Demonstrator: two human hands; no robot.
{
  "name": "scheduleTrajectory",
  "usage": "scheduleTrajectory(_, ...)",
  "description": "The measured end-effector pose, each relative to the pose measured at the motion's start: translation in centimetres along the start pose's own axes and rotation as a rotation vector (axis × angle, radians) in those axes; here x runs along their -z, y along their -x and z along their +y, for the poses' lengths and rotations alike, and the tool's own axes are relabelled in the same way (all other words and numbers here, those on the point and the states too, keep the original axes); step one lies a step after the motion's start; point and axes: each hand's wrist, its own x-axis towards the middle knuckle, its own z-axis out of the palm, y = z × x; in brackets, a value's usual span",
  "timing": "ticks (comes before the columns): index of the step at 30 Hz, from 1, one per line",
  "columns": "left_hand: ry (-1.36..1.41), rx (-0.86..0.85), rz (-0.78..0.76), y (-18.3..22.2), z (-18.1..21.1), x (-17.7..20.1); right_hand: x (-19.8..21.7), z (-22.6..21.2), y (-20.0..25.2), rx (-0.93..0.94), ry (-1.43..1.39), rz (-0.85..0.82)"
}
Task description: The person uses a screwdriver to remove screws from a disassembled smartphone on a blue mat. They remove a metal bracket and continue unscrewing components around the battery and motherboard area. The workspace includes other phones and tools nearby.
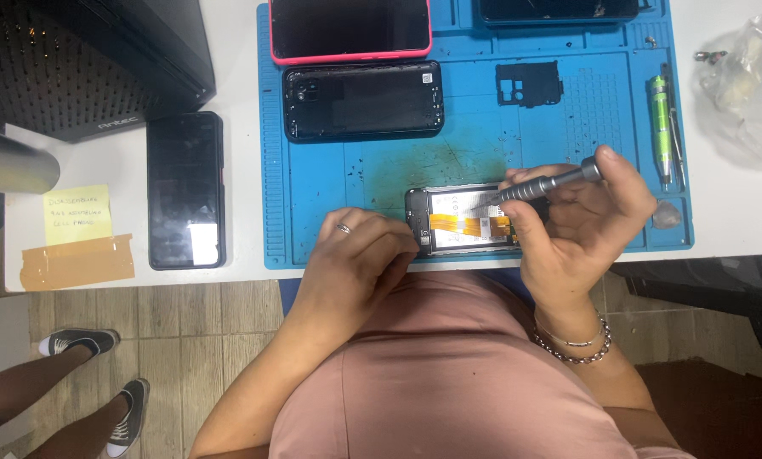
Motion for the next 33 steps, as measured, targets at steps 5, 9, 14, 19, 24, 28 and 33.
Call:
scheduleTrajectory(5,-0.041,-0.026,0.005,0.0,0.0,0.0,0.0,-0.1,0.0,-0.008,0.009,0.001)
scheduleTrajectory(9,-0.037,-0.028,-0.004,0.1,-0.1,0.0,0.0,0.0,0.0,0.005,0.016,0.003)
scheduleTrajectory(14,-0.018,-0.023,0.003,0.4,-0.6,-0.2,-0.1,-0.2,0.0,0.0,0.015,0.003)
scheduleTrajectory(19,0.033,0.014,-0.009,0.4,-0.6,0.0,0.0,-0.1,0.1,0.011,0.06,-0.007)
scheduleTrajectory(24,0.05,0.024,0.021,0.7,-1.1,-0.3,-1.1,-0.6,0.2,0.092,-0.131,-0.185)
scheduleTrajectory(28,0.054,0.022,0.04,1.0,-1.5,-0.4,-2.1,-1.0,1.3,-0.009,-0.196,-0.302)
scheduleTrajectory(33,0.057,0.011,0.068,1.3,-1.9,-0.8,-2.2,-0.5,1.6,-0.038,-0.091,-0.321)
